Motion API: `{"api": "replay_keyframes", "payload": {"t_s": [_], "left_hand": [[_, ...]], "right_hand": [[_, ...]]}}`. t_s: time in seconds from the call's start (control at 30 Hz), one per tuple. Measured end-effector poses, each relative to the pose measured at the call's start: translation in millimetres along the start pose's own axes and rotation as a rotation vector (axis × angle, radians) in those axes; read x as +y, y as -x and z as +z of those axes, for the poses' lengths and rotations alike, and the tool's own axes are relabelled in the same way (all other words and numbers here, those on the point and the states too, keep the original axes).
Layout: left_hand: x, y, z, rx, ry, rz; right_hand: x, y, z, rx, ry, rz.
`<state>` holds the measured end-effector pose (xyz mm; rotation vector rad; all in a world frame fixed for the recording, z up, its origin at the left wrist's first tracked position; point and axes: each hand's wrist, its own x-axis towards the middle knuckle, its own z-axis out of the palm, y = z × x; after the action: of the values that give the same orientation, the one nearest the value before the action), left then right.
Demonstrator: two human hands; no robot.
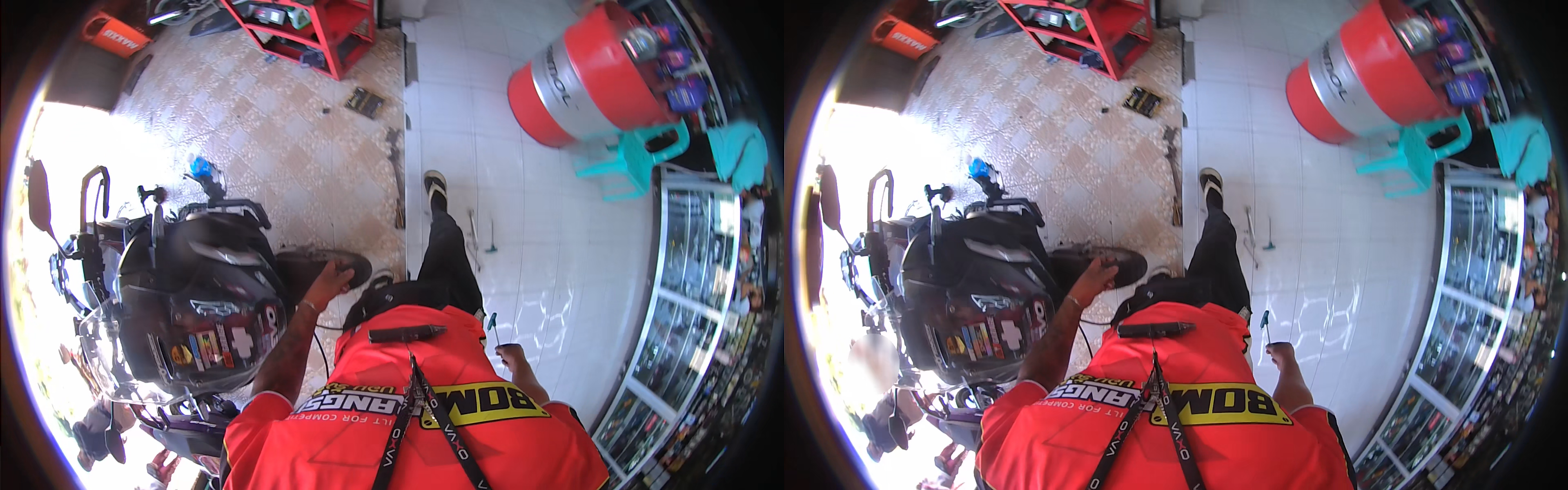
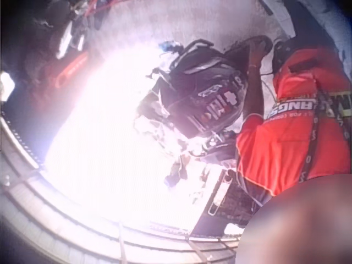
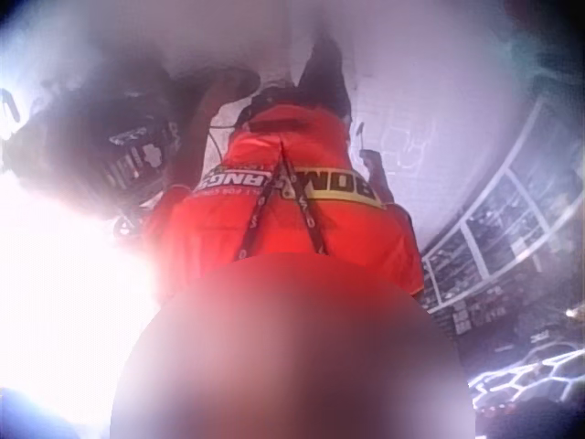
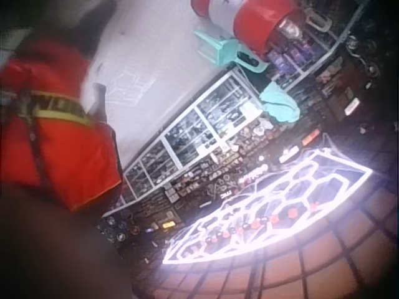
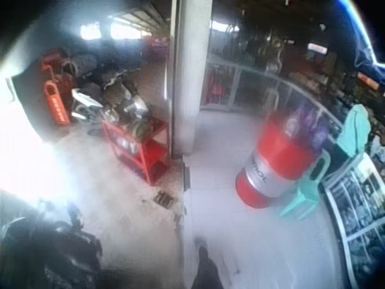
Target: The person applies lubricant to the motorcycle handlebar area, then uses a screwdriver to adjust components near the handlebar. Later, the person kneels and uses a power drill on the rear wheel area while another person works nearby.
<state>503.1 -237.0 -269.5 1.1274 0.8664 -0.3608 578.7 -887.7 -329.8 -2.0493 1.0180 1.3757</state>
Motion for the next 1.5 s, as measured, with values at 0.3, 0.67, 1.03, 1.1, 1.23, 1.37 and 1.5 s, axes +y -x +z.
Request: {"api": "replay_keyframes", "payload": {"t_s": [0.3, 0.67, 1.03, 1.1, 1.23, 1.37, 1.5], "left_hand": [[109.4, -64.4, 43.0, 0.309, 0.156, -0.170], [269.4, -100.8, 50.7, 0.369, 0.335, -0.025], [238.2, -173.2, -103.5, 0.504, 0.640, 0.021], [227.3, -167.4, -119.3, 0.533, 0.724, 0.004], [213.0, -150.5, -144.3, 0.642, 0.787, -0.017], [205.9, -142.6, -157.0, 0.753, 0.882, -0.103], [222.2, -140.8, -169.0, 0.822, 1.013, -0.068]], "right_hand": [[-504.7, -79.8, -89.1, 0.278, 0.786, -0.752], [-970.4, 150.3, 18.3, 0.001, 0.520, -1.352], [-1108.1, 256.8, 183.7, -0.256, 0.116, -1.270], [-1143.9, 249.1, 196.8, -0.113, 0.127, -1.314], [-1252.9, 217.7, 228.0, -0.003, 0.095, -1.344], [-1360.9, 179.0, 250.3, 0.459, 0.496, -1.473], [-1441.1, 163.7, 294.7, 0.484, 0.783, -1.260]]}}
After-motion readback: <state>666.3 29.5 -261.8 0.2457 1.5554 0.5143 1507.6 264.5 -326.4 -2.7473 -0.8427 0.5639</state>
